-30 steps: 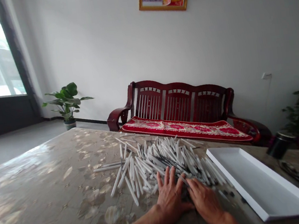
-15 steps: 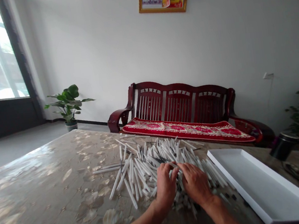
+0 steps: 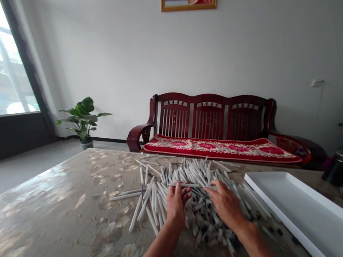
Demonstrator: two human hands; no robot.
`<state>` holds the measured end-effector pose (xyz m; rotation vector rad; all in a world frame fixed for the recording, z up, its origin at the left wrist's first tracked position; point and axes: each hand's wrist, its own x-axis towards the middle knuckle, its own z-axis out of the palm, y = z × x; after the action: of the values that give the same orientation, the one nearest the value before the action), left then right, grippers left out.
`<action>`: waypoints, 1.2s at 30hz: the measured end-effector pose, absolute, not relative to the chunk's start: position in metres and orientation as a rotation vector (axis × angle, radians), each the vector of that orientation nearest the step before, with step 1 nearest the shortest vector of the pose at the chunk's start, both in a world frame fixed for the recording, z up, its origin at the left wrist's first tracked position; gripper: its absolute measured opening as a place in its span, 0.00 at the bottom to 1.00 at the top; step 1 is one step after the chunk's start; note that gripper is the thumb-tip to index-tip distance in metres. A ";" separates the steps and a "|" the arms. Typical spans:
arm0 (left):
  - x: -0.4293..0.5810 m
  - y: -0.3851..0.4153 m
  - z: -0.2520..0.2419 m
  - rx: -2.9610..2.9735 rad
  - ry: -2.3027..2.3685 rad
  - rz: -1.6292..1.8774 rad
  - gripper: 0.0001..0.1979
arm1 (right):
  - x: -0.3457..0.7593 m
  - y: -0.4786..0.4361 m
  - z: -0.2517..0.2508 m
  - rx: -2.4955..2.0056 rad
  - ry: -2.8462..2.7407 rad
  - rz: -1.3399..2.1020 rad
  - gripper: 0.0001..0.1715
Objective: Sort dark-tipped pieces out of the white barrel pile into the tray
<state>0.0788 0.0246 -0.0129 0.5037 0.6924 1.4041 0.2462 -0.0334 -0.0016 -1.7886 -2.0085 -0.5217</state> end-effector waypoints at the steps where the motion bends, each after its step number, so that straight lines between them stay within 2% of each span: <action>1: 0.079 0.025 -0.014 0.511 0.670 1.402 0.17 | 0.246 -0.033 -0.002 -1.796 -1.996 -0.517 0.22; 5: 0.082 0.027 -0.017 0.554 0.618 1.382 0.22 | 0.246 -0.033 0.000 -1.824 -1.962 -0.499 0.17; 11: 0.084 0.028 -0.018 0.552 0.671 1.386 0.23 | 0.244 -0.035 0.006 -1.836 -2.002 -0.505 0.10; 15: 0.083 0.025 -0.017 0.552 0.679 1.377 0.23 | 0.247 -0.038 0.007 -1.826 -2.023 -0.533 0.09; 17: 0.083 0.024 -0.017 0.549 0.683 1.381 0.22 | 0.251 -0.040 0.005 -1.813 -2.015 -0.524 0.09; 21: 0.083 0.023 -0.017 0.522 0.685 1.396 0.20 | 0.253 -0.043 0.003 -1.720 -2.049 -0.480 0.16; 27: 0.082 0.023 -0.016 0.482 0.696 1.381 0.13 | 0.256 -0.045 0.001 -1.743 -2.032 -0.469 0.10; 31: 0.082 0.022 -0.014 0.426 0.724 1.382 0.07 | 0.269 -0.050 -0.004 -1.703 -1.923 -0.554 0.11; 36: 0.082 0.021 -0.011 0.381 0.733 1.389 0.05 | 0.285 -0.053 -0.009 -1.632 -1.721 -0.591 0.15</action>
<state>0.0821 0.0214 -0.0106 0.3805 0.7330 1.3887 0.2846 -0.0529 -0.0085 -1.6322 -1.7215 -0.5906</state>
